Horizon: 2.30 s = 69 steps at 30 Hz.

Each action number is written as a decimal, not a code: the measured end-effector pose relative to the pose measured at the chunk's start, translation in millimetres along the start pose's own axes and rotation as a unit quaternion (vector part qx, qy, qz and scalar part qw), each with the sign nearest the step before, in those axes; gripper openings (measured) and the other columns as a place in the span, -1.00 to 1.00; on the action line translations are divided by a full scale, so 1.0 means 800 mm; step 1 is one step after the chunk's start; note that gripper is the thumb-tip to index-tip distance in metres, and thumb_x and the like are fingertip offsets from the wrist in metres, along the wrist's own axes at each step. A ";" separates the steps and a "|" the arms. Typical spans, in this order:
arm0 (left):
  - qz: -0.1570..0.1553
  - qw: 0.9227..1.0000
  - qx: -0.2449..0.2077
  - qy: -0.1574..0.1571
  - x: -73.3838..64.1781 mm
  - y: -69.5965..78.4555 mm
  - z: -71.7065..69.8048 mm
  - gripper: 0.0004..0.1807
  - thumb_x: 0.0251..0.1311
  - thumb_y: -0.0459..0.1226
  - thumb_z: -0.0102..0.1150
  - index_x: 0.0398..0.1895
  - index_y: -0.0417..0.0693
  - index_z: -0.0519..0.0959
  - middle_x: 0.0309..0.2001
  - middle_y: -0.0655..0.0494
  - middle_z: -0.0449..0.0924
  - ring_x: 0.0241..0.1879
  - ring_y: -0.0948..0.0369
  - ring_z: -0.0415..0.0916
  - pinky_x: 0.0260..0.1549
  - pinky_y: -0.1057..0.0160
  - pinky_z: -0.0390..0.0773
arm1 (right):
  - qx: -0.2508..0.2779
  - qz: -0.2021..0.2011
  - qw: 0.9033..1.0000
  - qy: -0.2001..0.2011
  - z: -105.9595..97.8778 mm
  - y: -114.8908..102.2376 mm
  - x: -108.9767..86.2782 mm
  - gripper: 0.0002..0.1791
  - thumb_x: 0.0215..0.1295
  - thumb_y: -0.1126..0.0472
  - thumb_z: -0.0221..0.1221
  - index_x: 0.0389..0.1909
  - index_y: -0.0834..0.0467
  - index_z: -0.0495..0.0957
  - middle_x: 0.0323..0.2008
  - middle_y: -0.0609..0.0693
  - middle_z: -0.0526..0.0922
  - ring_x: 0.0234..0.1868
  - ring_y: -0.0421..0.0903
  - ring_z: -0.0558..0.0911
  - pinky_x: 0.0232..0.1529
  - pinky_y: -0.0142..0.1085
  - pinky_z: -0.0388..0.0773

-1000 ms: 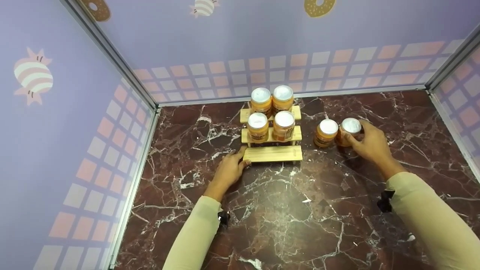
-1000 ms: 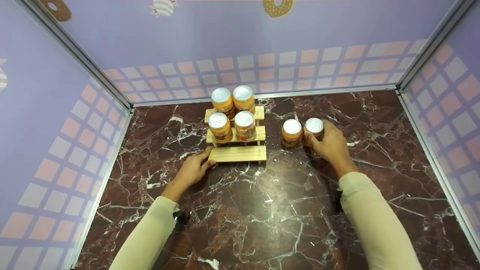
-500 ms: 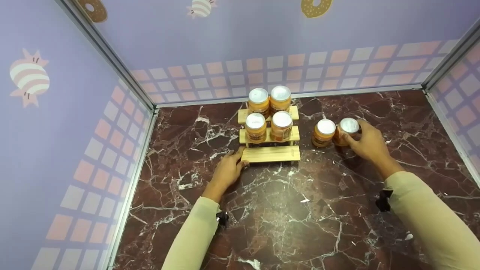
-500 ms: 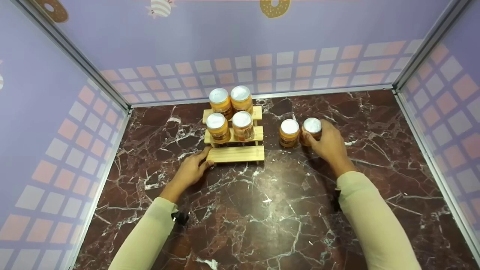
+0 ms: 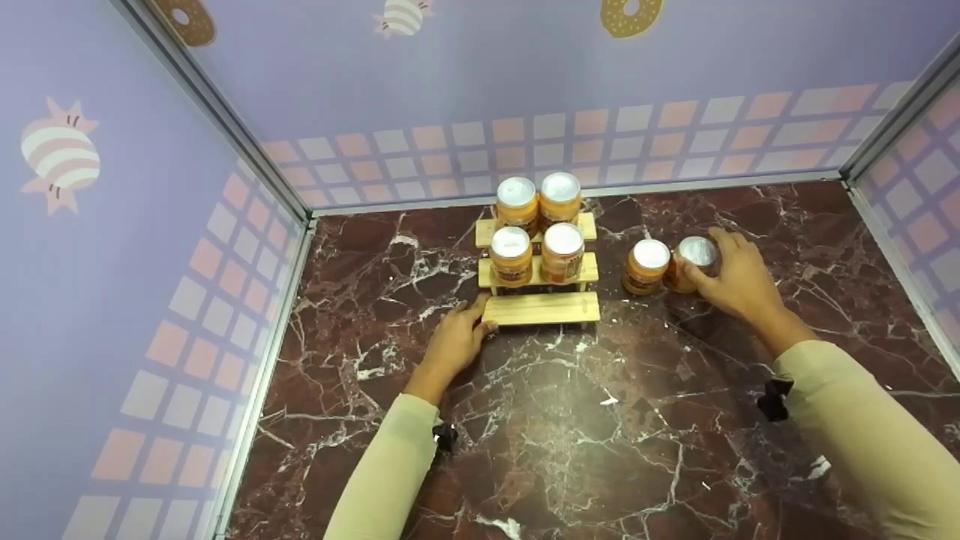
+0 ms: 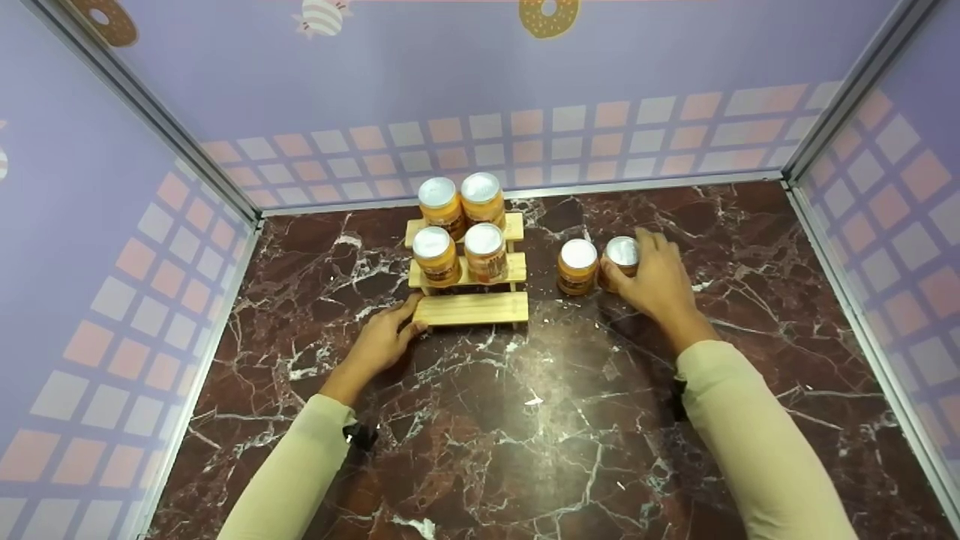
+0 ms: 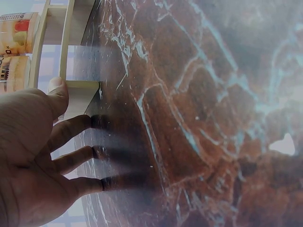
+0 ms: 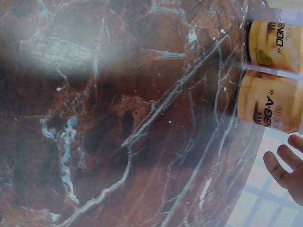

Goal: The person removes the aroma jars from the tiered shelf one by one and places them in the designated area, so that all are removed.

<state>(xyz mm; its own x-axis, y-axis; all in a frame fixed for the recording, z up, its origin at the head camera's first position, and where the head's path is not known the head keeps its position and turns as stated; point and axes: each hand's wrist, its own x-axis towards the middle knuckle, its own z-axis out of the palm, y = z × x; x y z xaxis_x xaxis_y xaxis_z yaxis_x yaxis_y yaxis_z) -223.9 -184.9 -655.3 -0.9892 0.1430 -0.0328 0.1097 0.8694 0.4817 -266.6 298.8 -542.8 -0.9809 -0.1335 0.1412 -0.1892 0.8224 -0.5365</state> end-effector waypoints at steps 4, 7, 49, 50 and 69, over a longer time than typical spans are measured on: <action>0.002 1.000 0.003 0.000 0.000 -0.002 0.001 -0.22 0.53 0.20 0.20 0.74 0.33 0.32 0.54 -0.07 0.58 0.61 -0.17 0.42 0.59 -0.47 0.29 | -0.010 -0.014 1.000 0.015 -0.002 -0.012 0.002 -0.10 0.52 -0.07 0.33 0.59 0.44 0.28 0.47 0.57 0.38 0.48 0.62 0.36 0.48 0.58 0.31; 0.002 1.000 0.000 0.001 -0.001 -0.001 0.000 -0.22 0.53 0.19 0.20 0.74 0.30 0.33 0.54 -0.11 0.57 0.61 -0.18 0.42 0.59 -0.47 0.29 | -0.017 -0.025 0.999 0.025 -0.002 -0.025 0.002 -0.10 0.53 -0.15 0.32 0.60 0.38 0.30 0.49 0.54 0.40 0.51 0.61 0.34 0.47 0.62 0.27; -0.005 1.000 -0.005 -0.003 0.000 0.002 0.000 -0.21 0.53 0.20 0.19 0.75 0.30 0.32 0.54 -0.07 0.57 0.65 -0.16 0.37 0.63 -0.46 0.22 | -0.050 -0.155 0.986 -0.018 0.070 -0.173 0.017 0.04 0.53 -0.32 0.30 0.67 0.34 0.22 0.49 0.44 0.49 0.53 0.41 0.47 0.66 0.37 0.24; -0.004 1.000 -0.006 -0.002 0.000 0.003 -0.001 -0.21 0.53 0.20 0.20 0.74 0.30 0.32 0.54 -0.07 0.58 0.65 -0.16 0.37 0.62 -0.46 0.23 | -0.048 -0.152 0.987 -0.017 0.072 -0.175 0.018 0.04 0.53 -0.32 0.30 0.67 0.34 0.22 0.48 0.44 0.49 0.53 0.41 0.48 0.65 0.37 0.26; -0.008 1.000 -0.003 -0.006 0.001 0.002 -0.001 -0.21 0.51 0.22 0.20 0.73 0.31 0.34 0.56 -0.15 0.54 0.63 -0.18 0.39 0.61 -0.46 0.25 | 0.015 -0.102 0.994 -0.032 0.084 -0.196 0.027 -0.03 0.51 -0.27 0.36 0.63 0.29 0.29 0.40 0.40 0.54 0.47 0.42 0.52 0.60 0.41 0.33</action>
<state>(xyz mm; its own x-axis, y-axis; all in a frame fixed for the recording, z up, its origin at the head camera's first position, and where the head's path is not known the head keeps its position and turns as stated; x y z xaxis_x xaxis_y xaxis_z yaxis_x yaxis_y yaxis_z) -224.6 -183.5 -653.6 -0.9896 0.1349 -0.0503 0.0937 0.8688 0.4863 -261.0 130.0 -511.2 -0.9226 -0.3313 0.1978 -0.3851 0.7577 -0.5269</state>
